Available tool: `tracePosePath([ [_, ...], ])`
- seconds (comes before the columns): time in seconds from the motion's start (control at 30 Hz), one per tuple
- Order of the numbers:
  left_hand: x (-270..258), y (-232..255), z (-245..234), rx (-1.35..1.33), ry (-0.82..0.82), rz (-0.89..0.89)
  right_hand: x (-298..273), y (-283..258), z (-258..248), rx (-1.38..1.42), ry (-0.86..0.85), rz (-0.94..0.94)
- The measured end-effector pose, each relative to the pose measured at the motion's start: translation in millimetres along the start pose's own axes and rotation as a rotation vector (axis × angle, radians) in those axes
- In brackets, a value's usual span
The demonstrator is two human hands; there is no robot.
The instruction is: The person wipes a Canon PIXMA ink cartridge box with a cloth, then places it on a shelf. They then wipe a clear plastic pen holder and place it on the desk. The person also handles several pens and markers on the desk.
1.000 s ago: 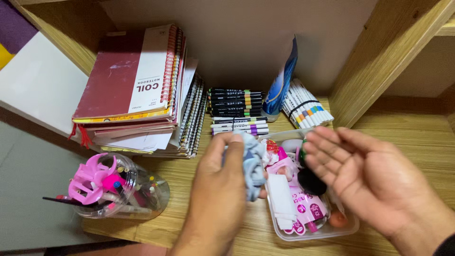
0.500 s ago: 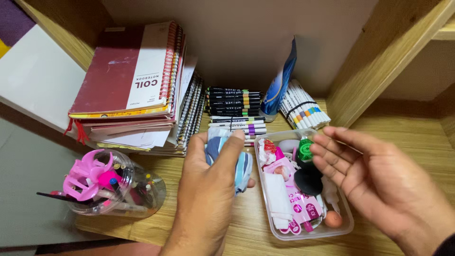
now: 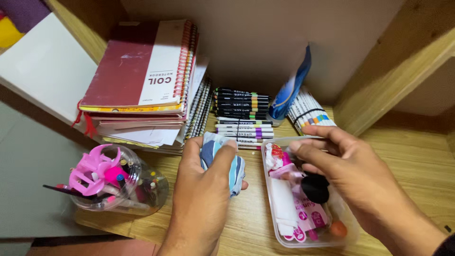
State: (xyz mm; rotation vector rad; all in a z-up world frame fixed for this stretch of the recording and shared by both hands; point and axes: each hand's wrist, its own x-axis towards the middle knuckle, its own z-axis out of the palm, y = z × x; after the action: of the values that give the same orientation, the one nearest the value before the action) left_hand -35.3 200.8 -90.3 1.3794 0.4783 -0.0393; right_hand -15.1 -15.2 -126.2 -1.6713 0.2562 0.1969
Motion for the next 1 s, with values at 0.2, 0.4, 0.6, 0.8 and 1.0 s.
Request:
tracePosePath([
  [0.2,10.0,7.4,-5.9,-0.039,0.040,-0.053,17.0,-23.6,31.0,-0.441,0.046,-0.066],
  [0.4,17.6,9.9,-10.6,-0.079,0.042,-0.058,42.5,-44.4,52.7,-0.599,0.036,-0.134],
  [0.6,30.5,6.7,-7.7,0.072,0.094,-0.082,64.8,-35.3,61.8,-0.747,-0.014,-0.255],
  [0.8,43.2,3.5,-7.0,0.074,0.076,-0.121,78.0,-23.8,68.4,-0.895,-0.108,-0.332],
  [1.0,49.9,-0.4,-9.9,0.050,0.065,-0.194,71.6,-17.0,73.6,-0.904,-0.171,-0.172],
])
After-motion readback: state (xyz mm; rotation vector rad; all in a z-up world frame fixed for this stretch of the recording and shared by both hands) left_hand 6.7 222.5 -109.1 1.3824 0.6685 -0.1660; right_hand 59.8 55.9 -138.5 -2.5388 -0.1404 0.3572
